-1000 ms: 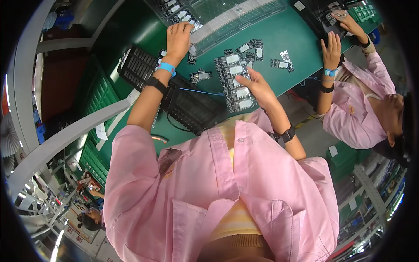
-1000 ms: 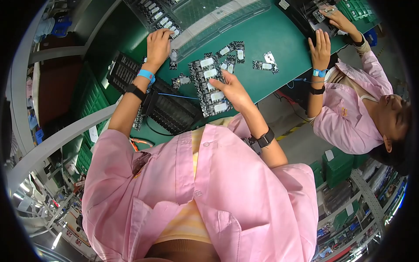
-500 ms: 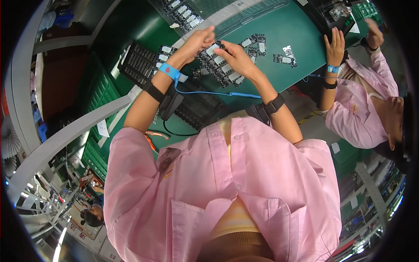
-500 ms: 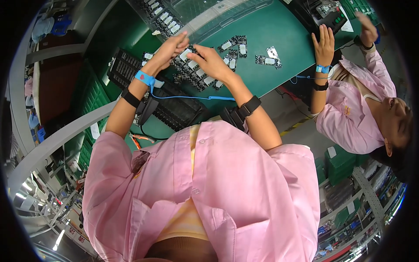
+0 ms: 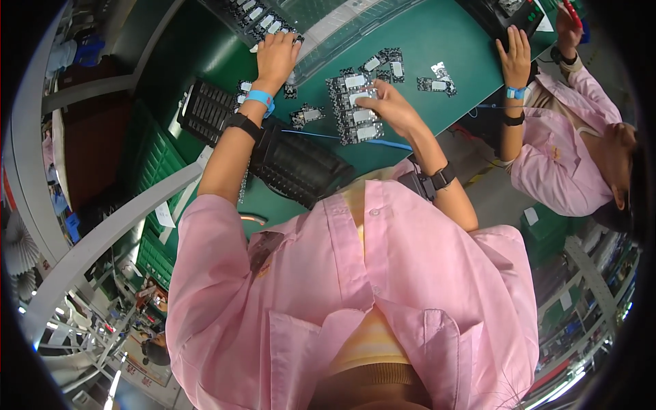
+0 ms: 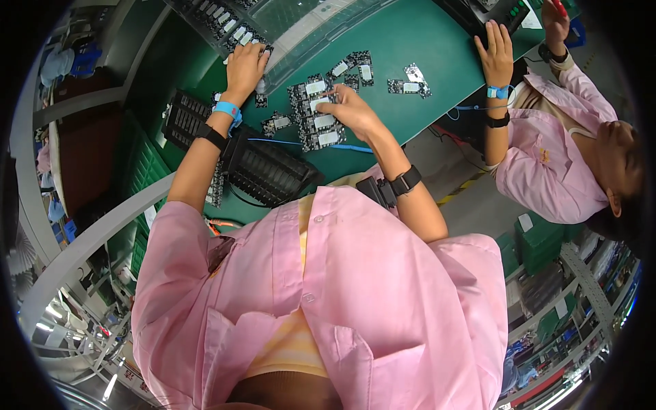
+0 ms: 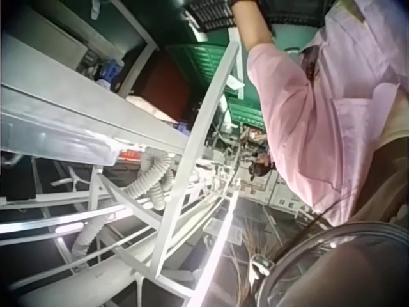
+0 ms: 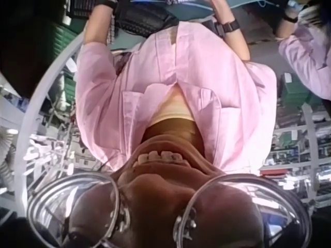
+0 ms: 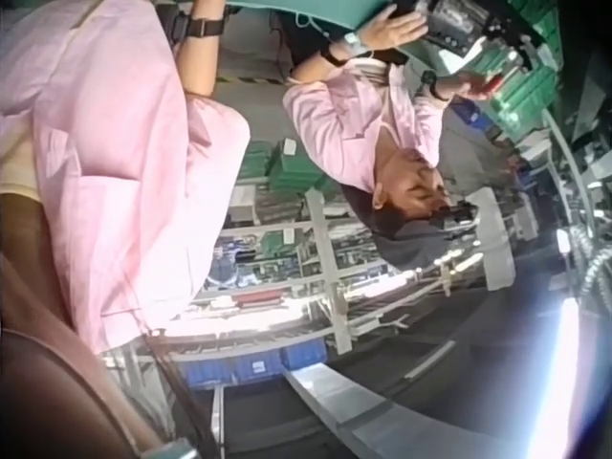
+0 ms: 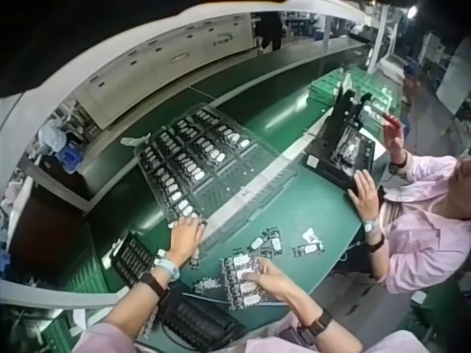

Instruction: The person separates circuit boards from a panel by hand, stacks them, and places them into a tray. The person then removes the individual circuit boards from the tray and arranges them on the work surface.

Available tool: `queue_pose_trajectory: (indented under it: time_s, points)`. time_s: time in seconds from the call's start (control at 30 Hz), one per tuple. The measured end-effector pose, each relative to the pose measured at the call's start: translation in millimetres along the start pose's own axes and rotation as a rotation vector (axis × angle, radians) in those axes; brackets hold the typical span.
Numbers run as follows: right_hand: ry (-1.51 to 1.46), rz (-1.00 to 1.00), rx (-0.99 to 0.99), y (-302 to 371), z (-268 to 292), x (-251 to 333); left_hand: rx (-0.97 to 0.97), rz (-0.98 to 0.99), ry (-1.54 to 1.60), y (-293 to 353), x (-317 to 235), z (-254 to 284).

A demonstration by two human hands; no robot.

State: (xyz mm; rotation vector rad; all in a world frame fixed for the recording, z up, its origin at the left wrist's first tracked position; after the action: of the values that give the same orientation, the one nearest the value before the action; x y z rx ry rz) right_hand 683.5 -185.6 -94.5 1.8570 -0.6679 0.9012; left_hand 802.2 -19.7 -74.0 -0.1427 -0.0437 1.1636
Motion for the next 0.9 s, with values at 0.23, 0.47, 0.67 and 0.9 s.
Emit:
queue_pose_trajectory:
  time_s: [0.23,0.47,0.67,0.9]
  points:
    - [-0.259,0.093,-0.035,-4.7,-4.6,0.3,0.014,0.004,0.179,-1.2,-2.3,19.0]
    - [0.348,0.366,-0.244,-14.7,-10.5,34.7,0.043,-0.017,0.692,9.0,-62.2,58.2]
    - [0.631,0.501,-0.139,-6.9,-40.1,55.2,0.328,0.196,0.723,29.6,-59.8,32.8]
    - [0.492,0.498,-0.124,-8.4,-27.1,45.3,0.433,0.369,1.011,21.6,-23.2,-25.0]
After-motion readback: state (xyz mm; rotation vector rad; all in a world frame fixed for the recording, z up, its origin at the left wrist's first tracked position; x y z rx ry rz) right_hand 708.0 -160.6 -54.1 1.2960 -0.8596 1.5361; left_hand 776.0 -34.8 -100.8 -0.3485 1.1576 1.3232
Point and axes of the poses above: each hand's wrist, its own y-axis away from the middle knuckle, its own z-axis out of the back of the hand, x = y × z, the point moved 9 cm from there along -y, towards the middle knuckle, and after that the axes turned 5 degrees about x, right-handed, at the moved point
